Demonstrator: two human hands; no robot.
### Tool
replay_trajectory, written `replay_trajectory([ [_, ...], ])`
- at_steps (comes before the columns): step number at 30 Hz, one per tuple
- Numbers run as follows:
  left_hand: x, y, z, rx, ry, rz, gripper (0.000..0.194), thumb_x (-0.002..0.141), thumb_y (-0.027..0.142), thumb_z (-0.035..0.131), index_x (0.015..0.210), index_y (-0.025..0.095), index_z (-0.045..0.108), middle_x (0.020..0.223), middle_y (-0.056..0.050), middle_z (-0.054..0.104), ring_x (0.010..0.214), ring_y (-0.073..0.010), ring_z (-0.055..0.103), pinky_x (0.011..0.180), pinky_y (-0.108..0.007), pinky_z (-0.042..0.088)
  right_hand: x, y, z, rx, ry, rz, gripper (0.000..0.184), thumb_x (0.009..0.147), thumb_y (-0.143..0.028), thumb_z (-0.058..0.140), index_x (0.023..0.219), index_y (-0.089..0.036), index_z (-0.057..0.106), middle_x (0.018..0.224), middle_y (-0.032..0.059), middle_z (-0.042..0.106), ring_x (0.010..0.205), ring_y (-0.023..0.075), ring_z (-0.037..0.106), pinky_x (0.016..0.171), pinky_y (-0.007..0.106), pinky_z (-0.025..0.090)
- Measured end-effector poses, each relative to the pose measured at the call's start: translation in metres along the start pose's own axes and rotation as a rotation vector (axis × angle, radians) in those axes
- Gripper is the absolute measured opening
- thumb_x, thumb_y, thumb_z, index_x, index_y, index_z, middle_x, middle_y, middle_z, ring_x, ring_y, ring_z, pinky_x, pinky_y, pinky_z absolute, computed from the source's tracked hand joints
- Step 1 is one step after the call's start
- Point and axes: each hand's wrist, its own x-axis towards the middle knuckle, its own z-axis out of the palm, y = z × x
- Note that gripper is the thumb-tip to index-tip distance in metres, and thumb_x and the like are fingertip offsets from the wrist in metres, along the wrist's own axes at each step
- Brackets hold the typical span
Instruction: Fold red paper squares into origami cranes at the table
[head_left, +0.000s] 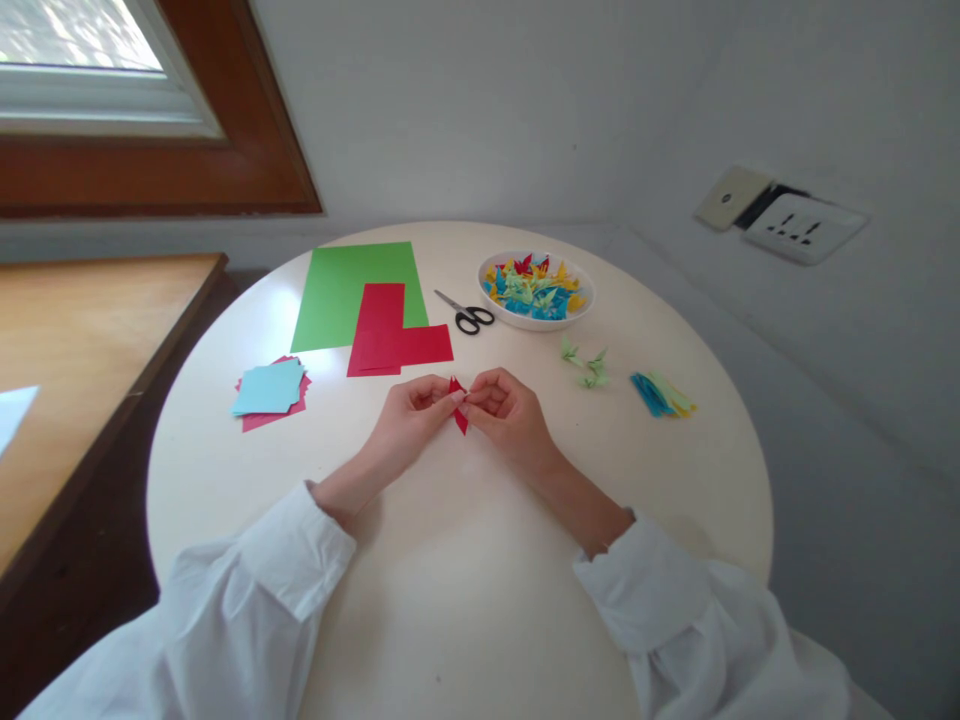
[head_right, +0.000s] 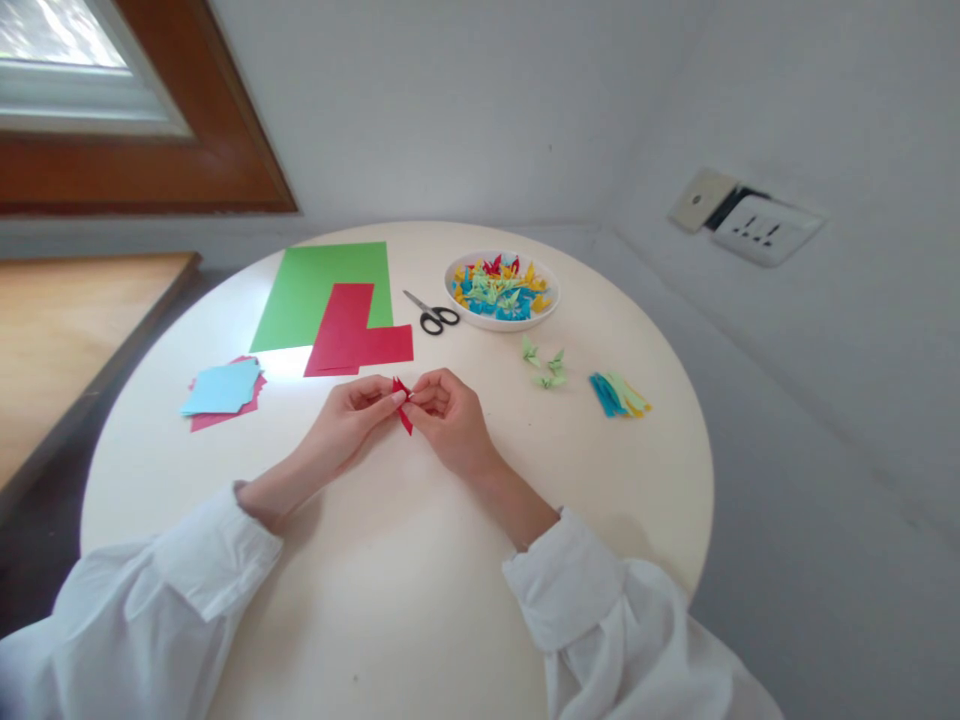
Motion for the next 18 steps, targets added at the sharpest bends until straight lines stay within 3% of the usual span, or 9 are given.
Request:
replay_trajectory([
  [8,0.0004,0.0048,0.0038,-0.199,0.088,-0.077,0.022,0.061,0.03,0.074,0.062,0.013,0.061,0.06,0.002,0.058,0.056,-0.0076,0.052,0.055,-0.02,0.04,-0.0014,0.001,0.0013,-0.057,-0.038,0.065,0.019,0.059,-0.025,0.069,0.071,-0.018,0.056,0.067,-0.0017,0.063,0.062,0.011,0.059,0.063,0.026,0.048],
  [18,-0.0004,0.0052,0.0045,-0.217,-0.005,-0.058,0.016,0.069,0.027,0.068,0.063,0.013,0.06,0.059,0.0,0.058,0.058,-0.0101,0.054,0.06,-0.024,0.042,-0.004,-0.0009,-0.001,-0.308,-0.081,-0.052,0.014,0.069,-0.028,0.062,0.061,-0.017,0.061,0.058,-0.0008,0.063,0.056,0.0112,0.057,0.057,0.024,0.045],
])
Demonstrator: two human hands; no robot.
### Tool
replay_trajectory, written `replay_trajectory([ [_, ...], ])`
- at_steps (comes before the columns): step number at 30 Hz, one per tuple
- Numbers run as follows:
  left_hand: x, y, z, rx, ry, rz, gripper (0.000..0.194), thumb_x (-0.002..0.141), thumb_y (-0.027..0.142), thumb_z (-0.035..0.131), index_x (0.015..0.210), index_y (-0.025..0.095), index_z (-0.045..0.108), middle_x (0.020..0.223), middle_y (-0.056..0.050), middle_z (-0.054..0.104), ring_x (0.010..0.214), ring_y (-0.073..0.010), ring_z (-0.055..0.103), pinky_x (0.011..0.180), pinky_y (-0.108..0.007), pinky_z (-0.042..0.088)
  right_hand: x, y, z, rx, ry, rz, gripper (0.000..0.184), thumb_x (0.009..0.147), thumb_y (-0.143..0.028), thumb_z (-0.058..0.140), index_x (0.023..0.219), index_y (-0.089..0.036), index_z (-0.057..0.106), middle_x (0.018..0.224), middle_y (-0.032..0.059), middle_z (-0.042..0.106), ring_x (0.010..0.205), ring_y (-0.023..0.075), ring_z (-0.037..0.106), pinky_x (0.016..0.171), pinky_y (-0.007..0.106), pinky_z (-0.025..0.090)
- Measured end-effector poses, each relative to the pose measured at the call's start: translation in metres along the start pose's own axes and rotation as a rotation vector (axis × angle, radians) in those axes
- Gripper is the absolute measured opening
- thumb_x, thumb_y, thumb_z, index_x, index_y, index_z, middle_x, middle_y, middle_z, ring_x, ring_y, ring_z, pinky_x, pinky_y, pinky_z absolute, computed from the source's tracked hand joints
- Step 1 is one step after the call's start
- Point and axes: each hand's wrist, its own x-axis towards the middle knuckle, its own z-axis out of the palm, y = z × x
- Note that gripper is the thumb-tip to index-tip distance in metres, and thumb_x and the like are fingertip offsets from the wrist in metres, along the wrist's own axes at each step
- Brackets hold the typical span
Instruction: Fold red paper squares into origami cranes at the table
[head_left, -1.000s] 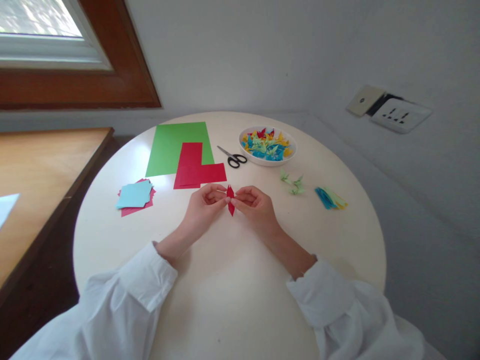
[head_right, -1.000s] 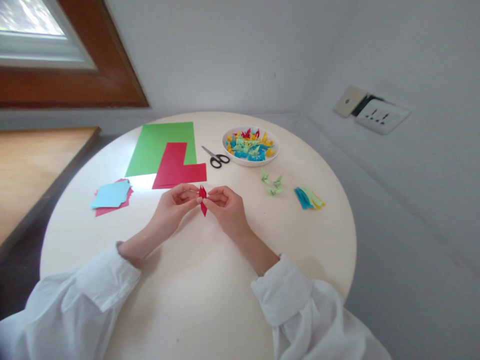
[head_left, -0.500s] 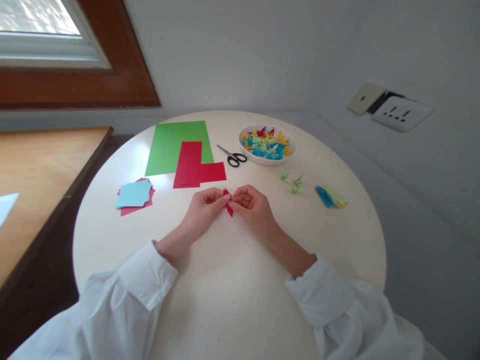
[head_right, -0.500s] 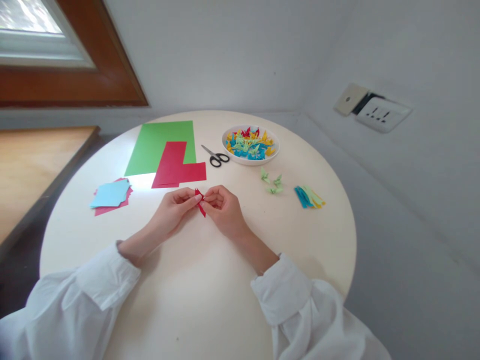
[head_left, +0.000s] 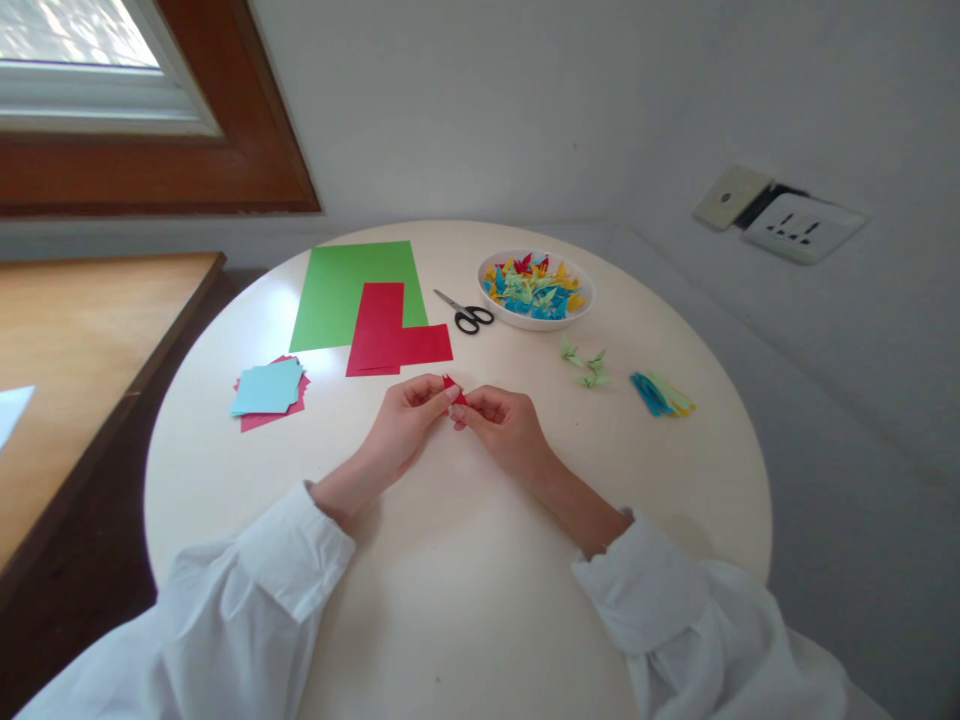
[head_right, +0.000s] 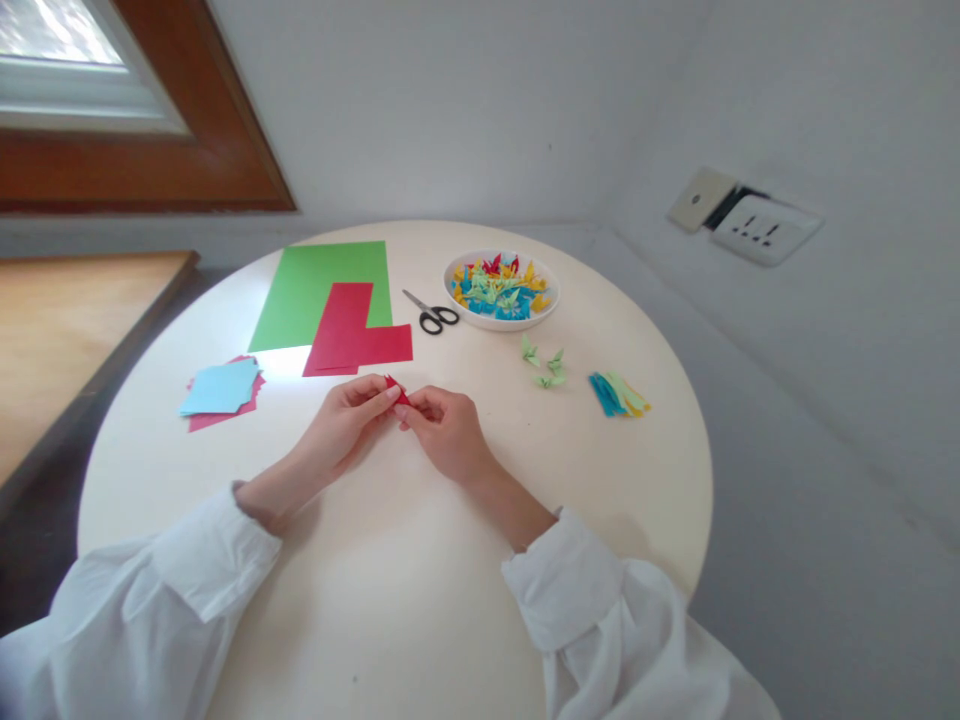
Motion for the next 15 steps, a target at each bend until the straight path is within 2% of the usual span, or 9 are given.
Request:
replay_trajectory([
  [4,0.0008,0.0025,-0.0018,0.047,0.061,-0.014,0.013,0.065,0.023,0.069,0.065,0.014,0.06,0.061,0.002,0.059,0.058,-0.0092,0.053,0.057,-0.022,0.04,0.0002,-0.0014,-0.0016,-0.031,-0.004,-0.011,0.014,0.069,-0.029,0.062,0.06,-0.017,0.06,0.056,-0.0016,0.061,0.053,0.0106,0.054,0.053,0.023,0.043],
  [9,0.0017,0.0053,-0.0025,0.114,0.156,-0.004,0.017,0.062,0.026,0.07,0.067,0.015,0.059,0.062,0.003,0.057,0.057,-0.0077,0.049,0.056,-0.02,0.037,-0.0001,-0.0056,-0.0017,-0.006,0.148,-0.02,0.013,0.066,-0.029,0.064,0.064,-0.017,0.06,0.06,-0.0016,0.062,0.054,0.0104,0.054,0.052,0.022,0.043],
  [15,0.004,0.0012,-0.0062,0.346,0.165,0.117,0.018,0.065,0.033,0.068,0.068,0.016,0.061,0.068,0.0,0.059,0.063,-0.0113,0.051,0.059,-0.023,0.038,0.0025,-0.005,-0.0037,0.067,0.212,-0.033,0.015,0.067,-0.03,0.064,0.072,-0.017,0.063,0.068,0.0016,0.066,0.06,0.0129,0.059,0.055,0.024,0.046],
])
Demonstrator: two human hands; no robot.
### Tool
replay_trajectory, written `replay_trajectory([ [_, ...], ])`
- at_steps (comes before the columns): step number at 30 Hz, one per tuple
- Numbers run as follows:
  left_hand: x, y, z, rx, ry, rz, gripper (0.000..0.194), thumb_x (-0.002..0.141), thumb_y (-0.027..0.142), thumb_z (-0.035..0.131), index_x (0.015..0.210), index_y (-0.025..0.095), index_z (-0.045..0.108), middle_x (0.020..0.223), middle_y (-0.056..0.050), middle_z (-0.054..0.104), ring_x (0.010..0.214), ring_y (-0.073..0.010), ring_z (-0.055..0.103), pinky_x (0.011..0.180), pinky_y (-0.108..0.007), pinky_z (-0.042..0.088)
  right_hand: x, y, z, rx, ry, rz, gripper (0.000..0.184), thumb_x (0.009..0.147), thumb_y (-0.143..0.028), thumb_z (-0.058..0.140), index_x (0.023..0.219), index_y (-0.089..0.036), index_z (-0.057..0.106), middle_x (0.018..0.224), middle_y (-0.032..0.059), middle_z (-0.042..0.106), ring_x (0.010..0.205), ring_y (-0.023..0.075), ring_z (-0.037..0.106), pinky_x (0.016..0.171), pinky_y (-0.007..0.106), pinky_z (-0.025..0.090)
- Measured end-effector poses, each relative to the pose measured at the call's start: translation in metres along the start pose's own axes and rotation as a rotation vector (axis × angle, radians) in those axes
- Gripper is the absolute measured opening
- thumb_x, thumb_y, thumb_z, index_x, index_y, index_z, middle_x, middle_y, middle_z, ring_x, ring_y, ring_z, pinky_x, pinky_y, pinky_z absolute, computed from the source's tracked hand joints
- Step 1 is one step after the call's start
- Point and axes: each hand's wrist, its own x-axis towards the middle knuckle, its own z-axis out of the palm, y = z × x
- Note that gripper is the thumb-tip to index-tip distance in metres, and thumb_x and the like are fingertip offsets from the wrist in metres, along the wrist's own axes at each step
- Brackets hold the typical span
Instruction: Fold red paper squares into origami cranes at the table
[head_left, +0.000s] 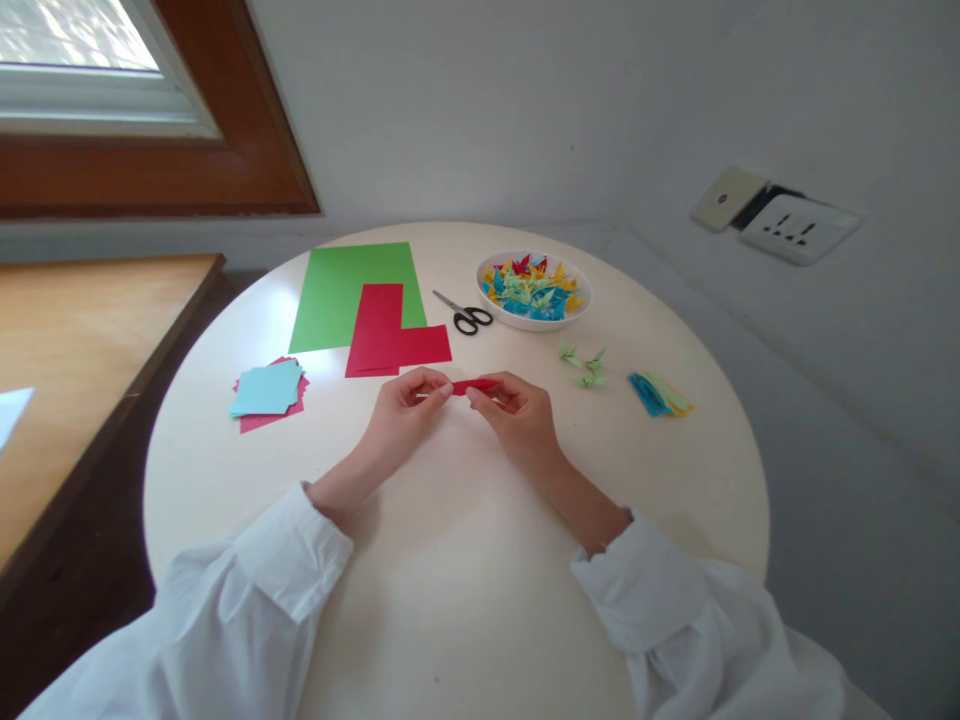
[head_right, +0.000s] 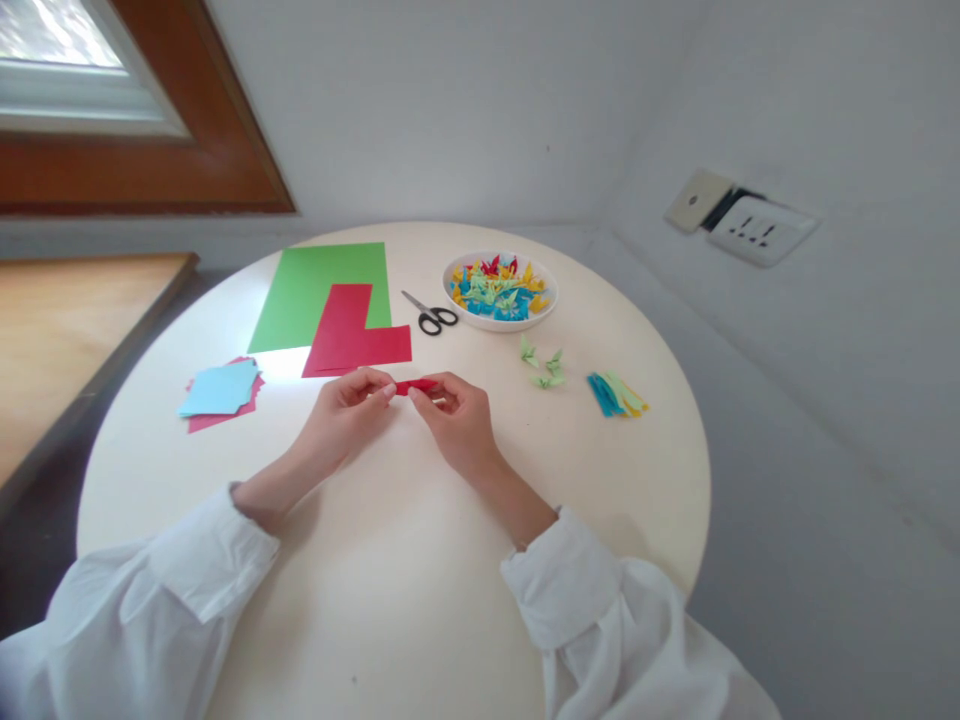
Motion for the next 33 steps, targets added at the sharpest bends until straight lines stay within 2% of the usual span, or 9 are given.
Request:
replay_trajectory([
  [6,-0.0008,-0.0025,-0.002,0.286,0.039,0.227,0.013,0.068,0.029,0.066,0.079,0.022,0.07,0.076,-0.003,0.061,0.072,-0.015,0.05,0.065,-0.026,0.039,0.0005,0.0029,-0.0024,-0.158,-0.046,-0.071,0.011,0.073,-0.028,0.057,0.072,-0.018,0.062,0.07,0.0027,0.066,0.06,0.0136,0.058,0.056,0.025,0.046],
  [10,-0.004,0.0012,-0.001,0.337,0.038,0.314,0.011,0.069,0.025,0.066,0.078,0.024,0.071,0.069,-0.001,0.058,0.067,-0.0141,0.049,0.063,-0.025,0.038,-0.0019,0.0031,-0.0018,-0.31,-0.062,-0.158,0.01,0.076,-0.026,0.055,0.075,-0.019,0.061,0.074,0.0034,0.065,0.06,0.0132,0.056,0.055,0.025,0.044],
  [15,-0.0053,-0.0005,-0.0008,0.361,-0.009,0.243,0.01,0.073,0.023,0.06,0.078,0.02,0.068,0.062,0.001,0.061,0.057,-0.0115,0.048,0.056,-0.024,0.036,-0.0036,0.0042,-0.0016,-0.372,-0.044,-0.232,0.007,0.076,-0.024,0.056,0.075,-0.019,0.061,0.074,0.0032,0.065,0.06,0.0129,0.056,0.056,0.025,0.043],
  [19,-0.0044,-0.0033,-0.0016,0.306,-0.034,0.206,0.01,0.073,0.022,0.058,0.076,0.017,0.066,0.067,-0.001,0.065,0.062,-0.0126,0.055,0.06,-0.024,0.04,-0.0041,0.0061,-0.001,-0.203,-0.075,-0.142,0.008,0.077,-0.027,0.057,0.076,-0.02,0.061,0.071,0.0005,0.065,0.059,0.0125,0.06,0.057,0.025,0.047],
  [25,-0.0023,-0.0051,-0.0017,0.153,-0.024,0.16,0.007,0.071,0.021,0.061,0.073,0.016,0.066,0.074,-0.003,0.068,0.069,-0.0145,0.06,0.065,-0.025,0.046,-0.0024,0.0062,0.0013,0.037,-0.104,0.009,0.013,0.074,-0.033,0.061,0.077,-0.02,0.064,0.072,0.0011,0.069,0.062,0.0146,0.066,0.05,0.023,0.047],
  [33,-0.0035,-0.0005,0.0,0.046,-0.038,0.137,0.017,0.068,0.028,0.069,0.079,0.016,0.068,0.075,-0.004,0.07,0.072,-0.0166,0.064,0.069,-0.027,0.049,-0.0002,0.0054,0.0024,0.103,-0.038,-0.012,0.012,0.067,-0.032,0.066,0.072,-0.021,0.067,0.073,0.0006,0.07,0.064,0.0143,0.063,0.057,0.027,0.052],
])
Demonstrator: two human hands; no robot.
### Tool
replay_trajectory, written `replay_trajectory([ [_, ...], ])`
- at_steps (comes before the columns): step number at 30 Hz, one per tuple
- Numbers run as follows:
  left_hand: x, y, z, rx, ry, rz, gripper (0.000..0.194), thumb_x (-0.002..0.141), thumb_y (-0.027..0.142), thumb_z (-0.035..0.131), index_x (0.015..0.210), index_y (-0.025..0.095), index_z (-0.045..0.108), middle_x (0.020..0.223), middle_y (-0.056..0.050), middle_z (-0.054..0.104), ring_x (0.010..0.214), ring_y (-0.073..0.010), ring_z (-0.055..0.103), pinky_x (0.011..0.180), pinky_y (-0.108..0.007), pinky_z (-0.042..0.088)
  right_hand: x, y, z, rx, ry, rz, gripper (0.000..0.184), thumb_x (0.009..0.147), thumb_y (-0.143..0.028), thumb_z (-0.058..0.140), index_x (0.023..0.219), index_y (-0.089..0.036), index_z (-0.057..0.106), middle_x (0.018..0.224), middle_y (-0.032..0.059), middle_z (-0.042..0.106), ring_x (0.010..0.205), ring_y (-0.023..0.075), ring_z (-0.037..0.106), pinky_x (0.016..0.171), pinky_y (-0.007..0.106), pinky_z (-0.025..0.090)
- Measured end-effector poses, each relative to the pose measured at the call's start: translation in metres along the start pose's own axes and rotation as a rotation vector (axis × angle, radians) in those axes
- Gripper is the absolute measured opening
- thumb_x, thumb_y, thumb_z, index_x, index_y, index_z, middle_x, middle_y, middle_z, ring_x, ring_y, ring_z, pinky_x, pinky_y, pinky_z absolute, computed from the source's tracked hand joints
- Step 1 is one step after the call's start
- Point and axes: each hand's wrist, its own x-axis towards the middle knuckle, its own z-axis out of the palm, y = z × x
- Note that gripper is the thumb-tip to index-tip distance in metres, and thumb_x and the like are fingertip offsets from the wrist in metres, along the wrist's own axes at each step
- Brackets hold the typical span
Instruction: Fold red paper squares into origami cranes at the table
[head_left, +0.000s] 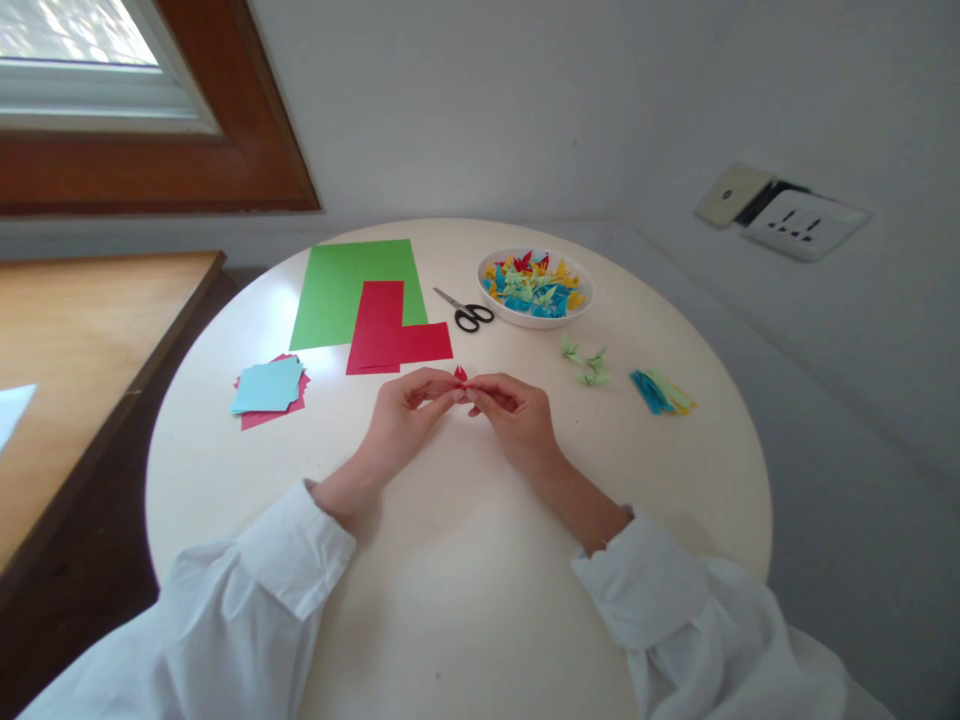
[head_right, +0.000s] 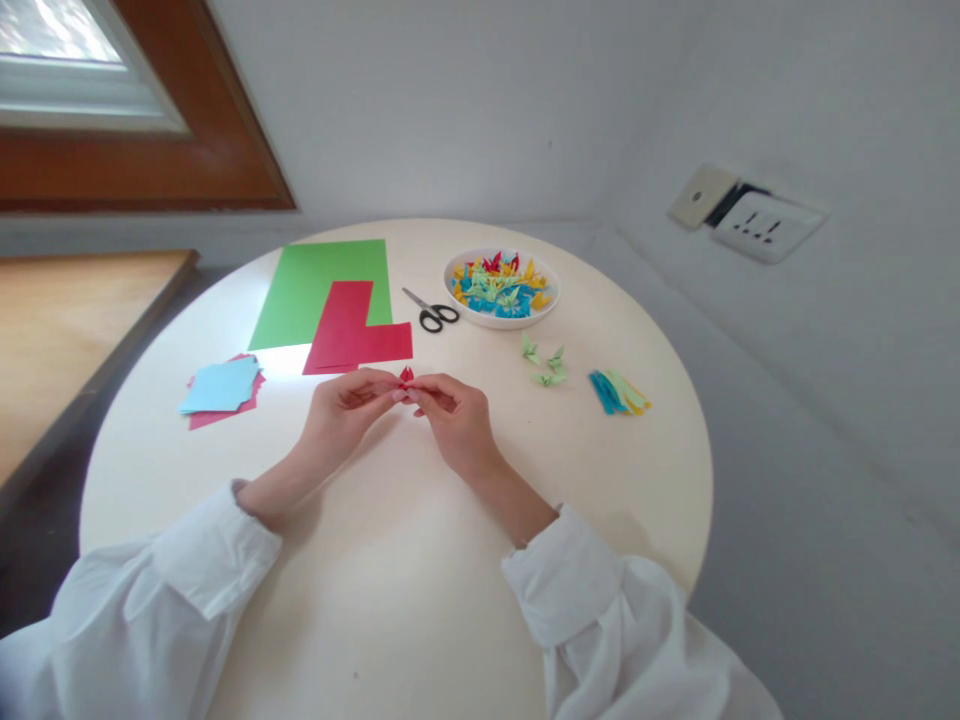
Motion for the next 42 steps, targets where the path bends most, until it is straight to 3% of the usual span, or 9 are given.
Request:
replay_trajectory([
  [5,0.0002,0.0004,-0.0003,0.03,0.031,0.01,0.014,0.067,0.028,0.07,0.072,0.016,0.068,0.072,-0.004,0.07,0.068,-0.0156,0.063,0.065,-0.025,0.048,0.0005,0.0016,-0.0001,-0.027,0.01,0.01,0.011,0.066,-0.03,0.067,0.071,-0.02,0.068,0.07,0.0005,0.069,0.06,0.0133,0.061,0.061,0.029,0.052],
  [17,0.0004,0.0028,0.0019,-0.028,0.057,-0.105,0.018,0.063,0.03,0.072,0.066,0.014,0.063,0.064,-0.003,0.067,0.06,-0.0139,0.062,0.057,-0.024,0.045,-0.0003,0.0014,0.0013,0.058,-0.004,0.113,0.019,0.062,-0.035,0.071,0.066,-0.018,0.064,0.065,0.0026,0.069,0.066,0.0173,0.066,0.069,0.032,0.053],
  [31,0.0006,-0.0003,0.0009,-0.128,0.017,-0.132,0.026,0.062,0.03,0.073,0.077,0.015,0.057,0.061,-0.001,0.068,0.061,-0.015,0.064,0.062,-0.026,0.047,-0.0016,-0.0012,0.0026,0.094,-0.001,0.133,0.015,0.061,-0.029,0.07,0.063,-0.017,0.062,0.061,0.0013,0.068,0.061,0.0156,0.065,0.066,0.031,0.053],
  [37,0.0012,0.0036,0.0015,-0.13,-0.002,-0.175,0.037,0.06,0.029,0.074,0.092,0.014,0.063,0.062,-0.001,0.068,0.061,-0.0144,0.063,0.061,-0.025,0.046,-0.0017,0.0003,0.0034,0.12,0.005,0.1,0.021,0.06,-0.028,0.072,0.064,-0.018,0.055,0.059,-0.002,0.063,0.058,0.0136,0.063,0.063,0.029,0.051],
  [42,0.0011,0.0029,0.0016,-0.172,-0.044,-0.196,0.031,0.063,0.028,0.072,0.088,0.013,0.066,0.065,-0.002,0.067,0.064,-0.0131,0.061,0.065,-0.025,0.046,-0.002,-0.0005,0.0031,0.126,-0.027,0.076,0.024,0.06,-0.026,0.072,0.065,-0.019,0.049,0.061,-0.0047,0.059,0.061,0.0113,0.061,0.065,0.027,0.051],
])
